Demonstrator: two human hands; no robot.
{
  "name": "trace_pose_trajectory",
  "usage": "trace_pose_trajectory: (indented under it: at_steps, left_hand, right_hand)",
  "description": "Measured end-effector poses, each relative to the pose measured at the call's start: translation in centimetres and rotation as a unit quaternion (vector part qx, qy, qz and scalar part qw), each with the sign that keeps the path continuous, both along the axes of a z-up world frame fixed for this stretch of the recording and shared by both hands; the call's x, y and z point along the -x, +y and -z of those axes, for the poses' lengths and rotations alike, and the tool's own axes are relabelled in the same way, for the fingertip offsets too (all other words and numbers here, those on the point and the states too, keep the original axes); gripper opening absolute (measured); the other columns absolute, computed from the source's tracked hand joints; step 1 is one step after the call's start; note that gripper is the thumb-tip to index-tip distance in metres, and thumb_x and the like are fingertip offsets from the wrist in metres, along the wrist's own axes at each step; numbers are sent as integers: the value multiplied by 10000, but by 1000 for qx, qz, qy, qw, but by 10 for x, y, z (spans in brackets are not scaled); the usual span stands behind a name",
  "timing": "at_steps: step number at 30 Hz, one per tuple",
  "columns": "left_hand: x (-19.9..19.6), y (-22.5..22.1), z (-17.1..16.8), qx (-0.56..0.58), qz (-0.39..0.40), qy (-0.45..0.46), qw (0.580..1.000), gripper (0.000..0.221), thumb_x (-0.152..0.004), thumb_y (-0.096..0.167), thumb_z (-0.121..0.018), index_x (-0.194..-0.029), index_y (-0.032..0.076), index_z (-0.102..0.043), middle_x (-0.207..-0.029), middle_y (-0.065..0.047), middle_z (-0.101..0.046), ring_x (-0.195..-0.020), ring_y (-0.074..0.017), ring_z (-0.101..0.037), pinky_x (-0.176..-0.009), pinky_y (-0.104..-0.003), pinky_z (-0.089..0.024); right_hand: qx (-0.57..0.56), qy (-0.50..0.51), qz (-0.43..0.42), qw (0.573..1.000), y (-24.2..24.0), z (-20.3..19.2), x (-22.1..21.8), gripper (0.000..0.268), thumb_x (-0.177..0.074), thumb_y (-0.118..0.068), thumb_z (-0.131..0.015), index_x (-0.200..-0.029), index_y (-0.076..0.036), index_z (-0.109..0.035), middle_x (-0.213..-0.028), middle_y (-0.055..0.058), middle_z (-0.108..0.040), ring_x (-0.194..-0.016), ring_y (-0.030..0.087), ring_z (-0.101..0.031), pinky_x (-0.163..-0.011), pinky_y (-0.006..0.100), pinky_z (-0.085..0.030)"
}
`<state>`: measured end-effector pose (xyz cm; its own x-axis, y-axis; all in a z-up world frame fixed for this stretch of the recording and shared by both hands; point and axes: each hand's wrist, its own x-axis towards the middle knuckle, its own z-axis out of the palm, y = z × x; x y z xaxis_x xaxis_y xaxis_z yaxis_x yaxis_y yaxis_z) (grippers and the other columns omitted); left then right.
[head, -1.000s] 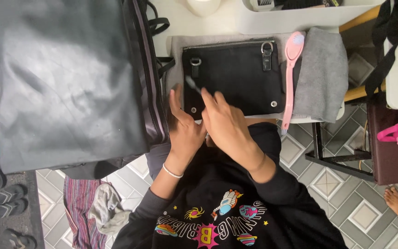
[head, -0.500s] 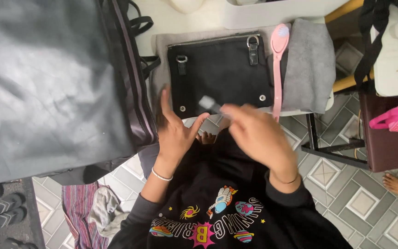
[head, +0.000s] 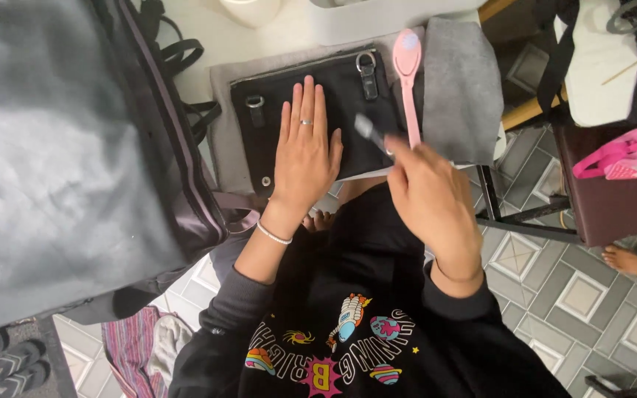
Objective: A person is using a small brush to clean the surface and seams of a black bag.
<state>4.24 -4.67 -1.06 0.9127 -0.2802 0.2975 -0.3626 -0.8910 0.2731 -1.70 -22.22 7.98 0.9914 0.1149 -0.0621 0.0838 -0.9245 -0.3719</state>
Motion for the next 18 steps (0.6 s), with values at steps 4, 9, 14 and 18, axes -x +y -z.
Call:
trace_pose_trajectory:
  at_steps: [4, 9, 14, 18]
  left_hand:
    - [-2, -2, 2, -30, 2, 61, 998, 669, -1094, 351, -440, -1599, -38, -237, -1677, -217, -135, -1569, -329, -108, -1285, -456, -79]
    - [-2, 1, -2, -42, 1, 84, 996, 701, -1095, 406, -406, -1607, -33, -213, -1683, -215, -107, -1572, -324, -77, -1285, -453, -54]
    - [-3, 2, -2, -69, 1, 99, 993, 724, -1075, 422, -354, -1616, -26, -178, -1692, -199, -72, -1575, -318, -49, -1284, -454, -31]
    - [-2, 2, -4, -70, 0, 102, 992, 748, -1041, 390, -381, -1617, -31, -155, -1692, -210, -63, -1578, -319, -48, -1288, -453, -43]
  right_hand:
    - [-19, -109, 11, 994, 10, 13, -33, 420, -999, -47, -522, -1406, -28, -623, -938, 200, -638, -822, 415, -698, -622, 497, -576]
    - [11, -111, -12, 994, 21, 18, -45, 417, -987, -16, -534, -1395, 7, -620, -890, 148, -608, -713, 354, -702, -552, 449, -580]
    - [20, 5, -9, 1000, 17, -7, -1, 449, -974, -92, -504, -1400, -6, -615, -917, 192, -644, -738, 418, -709, -572, 522, -577]
    - [3, 0, 2, 1000, 15, -8, -5, 433, -973, -124, -505, -1378, -37, -631, -918, 217, -648, -774, 467, -703, -578, 571, -565]
